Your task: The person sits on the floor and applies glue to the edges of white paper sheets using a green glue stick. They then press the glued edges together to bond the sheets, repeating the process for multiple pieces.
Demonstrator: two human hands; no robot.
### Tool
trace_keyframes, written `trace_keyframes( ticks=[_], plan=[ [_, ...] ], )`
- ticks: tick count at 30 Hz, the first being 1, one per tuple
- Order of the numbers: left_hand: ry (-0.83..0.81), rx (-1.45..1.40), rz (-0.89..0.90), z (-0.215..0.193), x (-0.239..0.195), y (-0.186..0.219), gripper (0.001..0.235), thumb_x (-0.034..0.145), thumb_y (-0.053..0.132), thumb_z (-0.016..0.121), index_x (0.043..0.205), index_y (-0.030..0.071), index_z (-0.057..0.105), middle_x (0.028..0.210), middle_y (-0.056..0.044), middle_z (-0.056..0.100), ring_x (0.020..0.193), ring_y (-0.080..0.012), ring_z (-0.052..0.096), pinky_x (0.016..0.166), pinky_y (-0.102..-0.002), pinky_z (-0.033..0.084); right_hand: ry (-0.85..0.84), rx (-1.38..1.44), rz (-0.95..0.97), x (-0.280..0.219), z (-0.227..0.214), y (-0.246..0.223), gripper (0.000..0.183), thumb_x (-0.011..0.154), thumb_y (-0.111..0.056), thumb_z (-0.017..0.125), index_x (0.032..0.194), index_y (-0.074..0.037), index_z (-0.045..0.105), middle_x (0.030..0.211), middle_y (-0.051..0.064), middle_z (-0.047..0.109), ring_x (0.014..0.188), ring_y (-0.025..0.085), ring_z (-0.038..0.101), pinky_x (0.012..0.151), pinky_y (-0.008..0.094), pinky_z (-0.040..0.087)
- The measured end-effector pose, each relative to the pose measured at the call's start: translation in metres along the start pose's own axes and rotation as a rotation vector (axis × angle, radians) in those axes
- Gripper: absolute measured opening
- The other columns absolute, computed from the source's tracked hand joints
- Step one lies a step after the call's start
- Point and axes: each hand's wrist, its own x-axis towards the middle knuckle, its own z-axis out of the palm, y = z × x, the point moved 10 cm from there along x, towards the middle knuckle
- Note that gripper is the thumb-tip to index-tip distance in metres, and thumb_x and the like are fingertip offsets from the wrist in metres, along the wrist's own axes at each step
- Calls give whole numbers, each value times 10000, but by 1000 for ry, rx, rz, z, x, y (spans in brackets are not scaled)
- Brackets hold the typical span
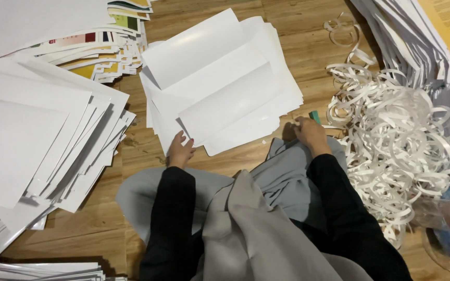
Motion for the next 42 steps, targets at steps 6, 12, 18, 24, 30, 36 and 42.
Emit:
trace_keyframes(
  ticks=[6, 12, 18, 24, 30, 36, 42],
  plan=[
    [31, -190, -44, 13, 44, -25, 636, 860, 129, 584, 1379, 39, 225, 1167, -196, 421, 784, -233, 649, 609, -259, 591, -120, -48, 1, -6, -6, -16, 293, 836, -247, 532, 1108, -176, 615, 942, 87, 685, 911, 258, 647, 772, 399, 501],
    [123, -90, 309, 1, 12, 28, 199, 855, -2, 519, 1040, -77, 535, 945, -187, 512, 751, -287, 637, 632, -309, 572, -81, -28, -11, -6, -6, -13, 278, 836, -220, 548, 1100, -167, 618, 937, 88, 678, 881, 256, 649, 756, 397, 507],
    [104, 523, 778, 30, -33, 78, 190, 792, -75, 535, 952, 26, 551, 909, -71, 479, 843, -294, 596, 722, -381, 553, 484, 117, -395, -63, -115, -123, 694, 800, -50, 595, 1387, -97, 229, 1292, 201, 318, 845, 402, 590, 665, 482, 533],
    [30, 957, 788, 79, -19, 53, 241, 779, -53, 525, 972, 73, 455, 936, -87, 481, 808, -281, 603, 665, -363, 546, 676, -166, -804, -96, -12, -230, 617, 660, -184, 622, 1260, -214, 484, 1203, 66, 486, 953, 246, 518, 770, 365, 421],
    [5, 733, 73, 55, 33, -58, 343, 823, 373, 530, 824, 41, 612, 788, -202, 621, 723, -302, 664, 540, -368, 526, 581, -126, -888, -87, 21, -229, 140, 689, -127, 563, 804, -181, 504, 803, -17, 474, 769, 190, 489, 616, 302, 396],
    [-239, -445, -358, 98, -10, -63, 810, 843, 559, 451, 1292, -102, 320, 1251, -390, 354, 974, -448, 560, 806, -493, 464, 479, -34, -785, -76, 32, -236, 214, 667, -106, 635, 794, -175, 477, 803, -17, 476, 791, 201, 516, 595, 295, 441],
    [-49, -197, -105, 87, 26, -96, 448, 911, 295, 502, 1180, -63, 492, 1048, -286, 541, 784, -325, 643, 587, -367, 571, 256, -31, -888, -110, 22, -271, 173, 775, -157, 600, 921, -117, 517, 949, 46, 502, 968, 234, 502, 755, 328, 443]
  ],
)
